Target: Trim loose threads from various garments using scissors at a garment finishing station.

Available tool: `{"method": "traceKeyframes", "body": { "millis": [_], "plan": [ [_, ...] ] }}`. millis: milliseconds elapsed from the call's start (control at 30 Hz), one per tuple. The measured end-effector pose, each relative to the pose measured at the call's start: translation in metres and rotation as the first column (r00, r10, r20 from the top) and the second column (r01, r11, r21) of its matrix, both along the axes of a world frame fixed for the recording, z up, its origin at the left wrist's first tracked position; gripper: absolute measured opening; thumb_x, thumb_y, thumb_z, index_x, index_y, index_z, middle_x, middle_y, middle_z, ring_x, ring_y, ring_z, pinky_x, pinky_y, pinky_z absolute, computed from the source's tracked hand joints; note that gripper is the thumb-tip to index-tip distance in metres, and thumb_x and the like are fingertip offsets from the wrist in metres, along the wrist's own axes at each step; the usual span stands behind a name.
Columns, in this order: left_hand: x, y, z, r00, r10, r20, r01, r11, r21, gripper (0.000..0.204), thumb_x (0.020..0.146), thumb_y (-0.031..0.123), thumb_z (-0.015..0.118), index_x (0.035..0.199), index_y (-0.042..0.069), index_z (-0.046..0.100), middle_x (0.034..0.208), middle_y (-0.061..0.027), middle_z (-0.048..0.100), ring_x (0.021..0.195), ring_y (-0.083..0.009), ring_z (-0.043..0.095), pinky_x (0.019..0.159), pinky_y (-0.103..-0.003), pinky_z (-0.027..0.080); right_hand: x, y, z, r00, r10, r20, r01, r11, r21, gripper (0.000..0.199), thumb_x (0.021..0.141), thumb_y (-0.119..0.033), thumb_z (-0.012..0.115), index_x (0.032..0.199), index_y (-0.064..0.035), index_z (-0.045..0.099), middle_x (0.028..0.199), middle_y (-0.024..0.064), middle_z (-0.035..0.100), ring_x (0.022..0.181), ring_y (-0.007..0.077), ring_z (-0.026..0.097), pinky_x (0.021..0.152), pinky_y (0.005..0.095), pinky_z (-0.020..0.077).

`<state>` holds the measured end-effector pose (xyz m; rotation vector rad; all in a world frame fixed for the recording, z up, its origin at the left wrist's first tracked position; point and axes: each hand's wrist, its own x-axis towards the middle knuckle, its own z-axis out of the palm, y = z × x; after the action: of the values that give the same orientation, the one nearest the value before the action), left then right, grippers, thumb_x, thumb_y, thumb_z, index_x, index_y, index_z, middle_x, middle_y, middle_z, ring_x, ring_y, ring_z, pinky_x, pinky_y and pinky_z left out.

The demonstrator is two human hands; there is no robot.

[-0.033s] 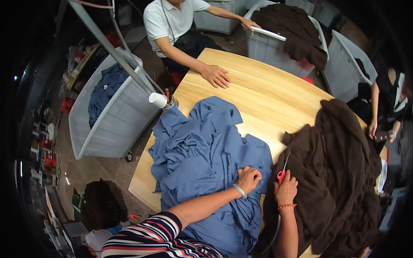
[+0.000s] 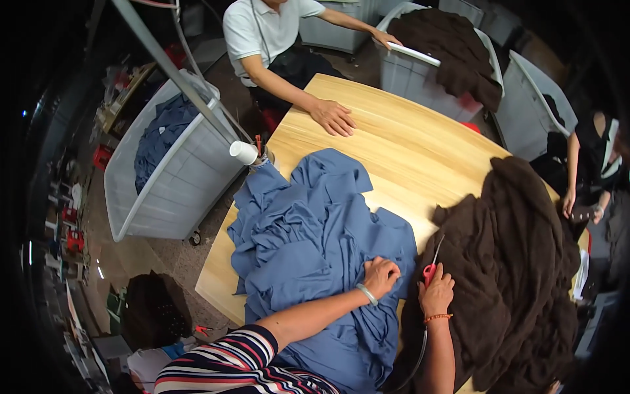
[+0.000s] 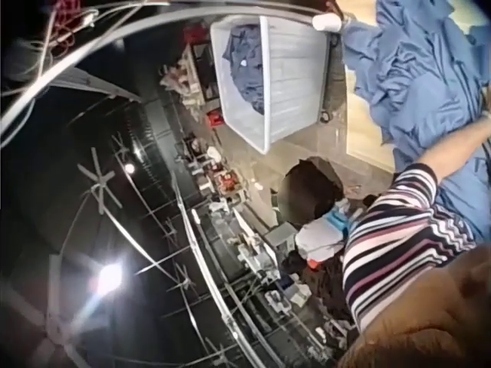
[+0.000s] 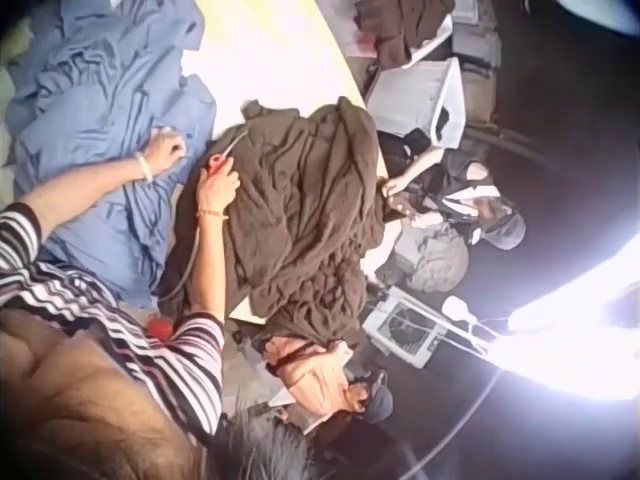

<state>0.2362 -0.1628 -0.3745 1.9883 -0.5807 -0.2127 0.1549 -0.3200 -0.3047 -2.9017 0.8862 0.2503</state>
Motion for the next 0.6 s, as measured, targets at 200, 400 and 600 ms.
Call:
{"method": "traceKeyframes", "body": {
  "millis": [200, 400, 600],
  "plan": [
    [0.000, 0.004, -0.001, 1.000, 0.016, -0.019, -0.017, 0.998, -0.061, 0.010, 0.077, 0.015, 0.069, 0.075, 0.015, 0.060, 0.080, 0.0012, 0.061, 0.088, -0.0236, 0.054, 0.079, -0.041, 0.033, 0.056, 0.014, 0.042, 0.988, 0.151, -0.033, -0.152, 0.987, -0.044, 0.060, 0.075, -0.030, 0.078, 0.124, -0.0055, 0.055, 0.109, 0.0160, 0.054, 0.102, 0.0347, 0.056, 0.081, 0.0429, 0.0510],
    [-0.006, -0.008, -0.007, 0.999, 0.051, 0.004, -0.051, 0.994, -0.100, 0.012, 0.076, 0.017, 0.069, 0.073, 0.017, 0.058, 0.079, 0.0021, 0.060, 0.088, -0.0218, 0.054, 0.080, -0.042, 0.033, 0.185, 0.081, 0.111, 0.767, 0.514, 0.384, -0.593, 0.797, 0.116, 0.034, 0.085, -0.023, 0.070, 0.113, -0.0054, 0.064, 0.102, 0.0160, 0.060, 0.097, 0.0362, 0.059, 0.080, 0.0414, 0.0492],
    [-0.006, -0.010, -0.013, 0.997, 0.083, -0.004, -0.083, 0.988, -0.131, 0.014, 0.076, 0.017, 0.069, 0.071, 0.019, 0.056, 0.079, 0.0032, 0.060, 0.089, -0.0207, 0.054, 0.080, -0.041, 0.033, 0.325, 0.214, 0.138, 0.409, 0.715, 0.567, -0.849, 0.525, -0.049, 0.037, 0.086, -0.025, 0.069, 0.119, -0.0094, 0.063, 0.110, 0.0130, 0.061, 0.108, 0.0343, 0.054, 0.091, 0.0422, 0.0455]
  ]
}}
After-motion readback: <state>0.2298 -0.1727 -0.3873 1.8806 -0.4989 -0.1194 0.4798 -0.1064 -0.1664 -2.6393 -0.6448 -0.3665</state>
